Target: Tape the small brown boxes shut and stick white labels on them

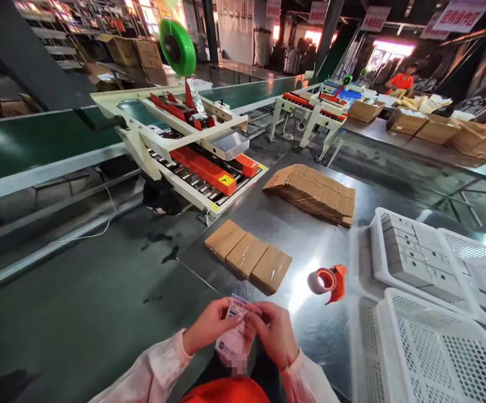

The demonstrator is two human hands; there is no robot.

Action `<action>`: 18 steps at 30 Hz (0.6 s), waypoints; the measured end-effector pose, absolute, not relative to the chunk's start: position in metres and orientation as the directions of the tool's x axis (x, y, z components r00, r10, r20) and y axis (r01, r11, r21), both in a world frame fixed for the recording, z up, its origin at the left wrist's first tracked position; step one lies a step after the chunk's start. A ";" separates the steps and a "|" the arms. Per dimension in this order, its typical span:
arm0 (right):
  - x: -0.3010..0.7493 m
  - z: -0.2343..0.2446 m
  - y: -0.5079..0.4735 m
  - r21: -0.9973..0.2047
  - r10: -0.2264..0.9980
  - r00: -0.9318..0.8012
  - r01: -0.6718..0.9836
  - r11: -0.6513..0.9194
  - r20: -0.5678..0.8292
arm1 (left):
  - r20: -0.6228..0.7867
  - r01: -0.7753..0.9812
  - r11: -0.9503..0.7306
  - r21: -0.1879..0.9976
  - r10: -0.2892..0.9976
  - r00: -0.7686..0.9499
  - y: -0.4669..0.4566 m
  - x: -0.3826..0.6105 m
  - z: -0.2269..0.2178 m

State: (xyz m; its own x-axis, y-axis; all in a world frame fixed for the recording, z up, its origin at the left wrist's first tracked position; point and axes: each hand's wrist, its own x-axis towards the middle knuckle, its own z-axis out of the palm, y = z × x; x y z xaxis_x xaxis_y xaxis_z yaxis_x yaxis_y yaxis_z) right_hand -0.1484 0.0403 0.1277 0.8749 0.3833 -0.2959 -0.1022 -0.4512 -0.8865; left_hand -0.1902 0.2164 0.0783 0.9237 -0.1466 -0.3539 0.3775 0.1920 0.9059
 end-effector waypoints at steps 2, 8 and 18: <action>-0.141 0.124 0.040 -0.871 0.354 0.869 -0.156 -0.466 -0.345 | -0.390 0.391 0.225 0.893 -0.048 0.919 0.210 -0.183 0.068; -0.119 0.097 0.026 -0.822 0.237 0.890 -0.221 -0.526 -0.391 | -0.394 0.388 0.085 0.918 0.062 0.917 0.181 -0.165 0.038; -0.059 0.038 0.013 -0.838 0.143 0.970 -0.091 -0.539 -0.197 | -0.520 0.487 0.188 0.853 0.222 0.825 0.157 -0.120 0.006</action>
